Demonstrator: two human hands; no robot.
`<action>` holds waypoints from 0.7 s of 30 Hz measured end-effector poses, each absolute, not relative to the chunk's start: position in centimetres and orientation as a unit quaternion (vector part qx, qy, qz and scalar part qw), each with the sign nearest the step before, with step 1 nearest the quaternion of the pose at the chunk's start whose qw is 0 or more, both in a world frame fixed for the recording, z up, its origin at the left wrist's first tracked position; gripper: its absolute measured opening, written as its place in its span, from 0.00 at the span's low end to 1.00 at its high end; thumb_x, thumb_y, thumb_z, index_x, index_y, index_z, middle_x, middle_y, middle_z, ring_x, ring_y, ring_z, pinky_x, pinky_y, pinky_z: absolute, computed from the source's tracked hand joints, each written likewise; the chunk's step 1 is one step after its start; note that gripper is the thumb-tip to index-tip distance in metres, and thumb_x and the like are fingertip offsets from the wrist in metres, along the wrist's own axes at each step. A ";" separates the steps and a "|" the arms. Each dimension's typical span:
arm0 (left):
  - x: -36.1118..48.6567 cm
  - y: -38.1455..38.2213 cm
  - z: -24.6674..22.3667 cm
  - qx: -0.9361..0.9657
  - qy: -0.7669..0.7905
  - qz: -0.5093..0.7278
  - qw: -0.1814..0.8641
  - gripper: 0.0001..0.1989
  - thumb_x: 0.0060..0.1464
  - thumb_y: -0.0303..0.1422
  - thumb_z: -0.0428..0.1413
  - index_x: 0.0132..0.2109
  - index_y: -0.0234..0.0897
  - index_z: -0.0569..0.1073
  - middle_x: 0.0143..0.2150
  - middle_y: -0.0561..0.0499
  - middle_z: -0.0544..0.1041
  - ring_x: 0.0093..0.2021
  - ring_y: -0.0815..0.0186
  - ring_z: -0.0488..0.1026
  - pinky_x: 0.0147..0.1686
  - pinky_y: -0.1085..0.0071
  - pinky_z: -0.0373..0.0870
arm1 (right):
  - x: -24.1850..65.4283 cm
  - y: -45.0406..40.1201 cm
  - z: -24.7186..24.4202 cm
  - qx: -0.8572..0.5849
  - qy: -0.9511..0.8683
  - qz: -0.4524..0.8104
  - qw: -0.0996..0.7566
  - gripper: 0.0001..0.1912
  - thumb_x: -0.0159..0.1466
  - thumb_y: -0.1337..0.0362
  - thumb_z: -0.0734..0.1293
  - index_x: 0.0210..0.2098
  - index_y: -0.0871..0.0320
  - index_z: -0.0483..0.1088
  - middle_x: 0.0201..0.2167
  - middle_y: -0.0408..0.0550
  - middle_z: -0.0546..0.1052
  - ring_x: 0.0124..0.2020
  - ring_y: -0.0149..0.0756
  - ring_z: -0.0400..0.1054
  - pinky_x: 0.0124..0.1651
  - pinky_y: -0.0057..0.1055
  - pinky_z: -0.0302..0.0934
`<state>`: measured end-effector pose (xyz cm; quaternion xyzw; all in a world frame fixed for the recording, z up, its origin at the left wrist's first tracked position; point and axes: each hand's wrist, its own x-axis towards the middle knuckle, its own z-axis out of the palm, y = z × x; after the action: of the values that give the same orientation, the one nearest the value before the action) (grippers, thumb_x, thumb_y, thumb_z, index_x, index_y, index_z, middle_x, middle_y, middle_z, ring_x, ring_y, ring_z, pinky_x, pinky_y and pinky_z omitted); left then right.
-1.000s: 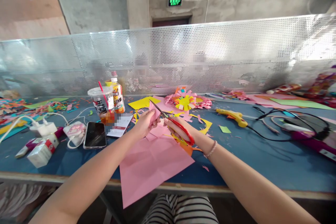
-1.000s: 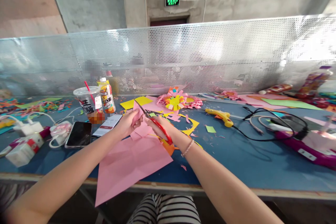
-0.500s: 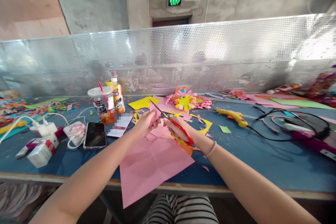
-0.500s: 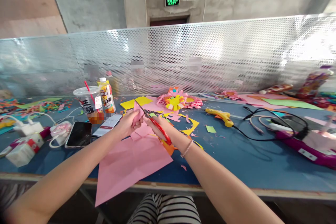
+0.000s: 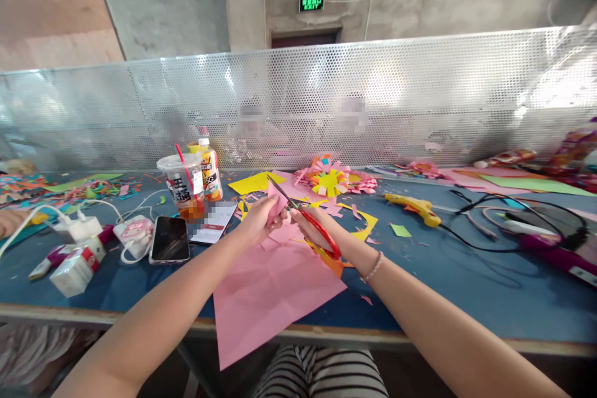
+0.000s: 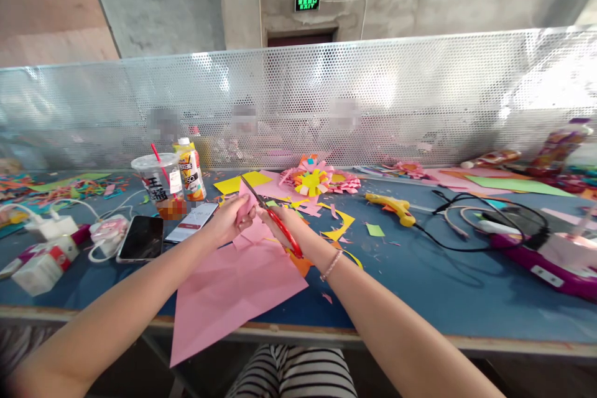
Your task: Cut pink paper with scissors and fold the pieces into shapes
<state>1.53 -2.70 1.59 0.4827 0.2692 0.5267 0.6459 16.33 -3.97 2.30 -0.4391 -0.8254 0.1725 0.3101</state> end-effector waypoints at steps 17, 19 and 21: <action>0.8 -0.7 0.2 0.475 0.290 0.518 0.650 0.02 0.45 0.27 0.46 0.27 0.33 0.62 0.22 0.49 0.70 0.15 0.76 0.57 0.14 0.79 0.50 | 21.4 0.3 0.1 -0.629 -0.763 -0.007 0.151 0.15 0.53 0.62 0.63 0.36 0.67 0.66 0.33 0.60 0.72 0.36 0.46 0.68 0.37 0.35 0.56; 0.9 -0.6 -0.1 0.486 0.304 0.525 0.629 0.01 0.45 0.28 0.47 0.28 0.35 0.61 0.23 0.49 0.71 0.17 0.75 0.59 0.15 0.80 0.52 | 21.0 -0.2 0.2 -0.632 -0.757 -0.022 0.162 0.17 0.55 0.60 0.62 0.37 0.68 0.67 0.35 0.63 0.72 0.39 0.48 0.66 0.41 0.38 0.55; 1.1 -0.7 -0.4 0.499 0.324 0.526 0.607 0.04 0.45 0.31 0.49 0.31 0.35 0.62 0.25 0.50 0.71 0.20 0.74 0.62 0.18 0.79 0.57 | 20.2 -0.8 0.6 -0.631 -0.747 -0.051 0.204 0.22 0.58 0.55 0.58 0.43 0.68 0.64 0.43 0.66 0.68 0.45 0.51 0.62 0.44 0.41 0.53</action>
<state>1.12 -0.66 -0.38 0.4993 0.3245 0.5261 0.6072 20.20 -0.80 0.64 -0.6309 -0.7468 -0.0508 0.2042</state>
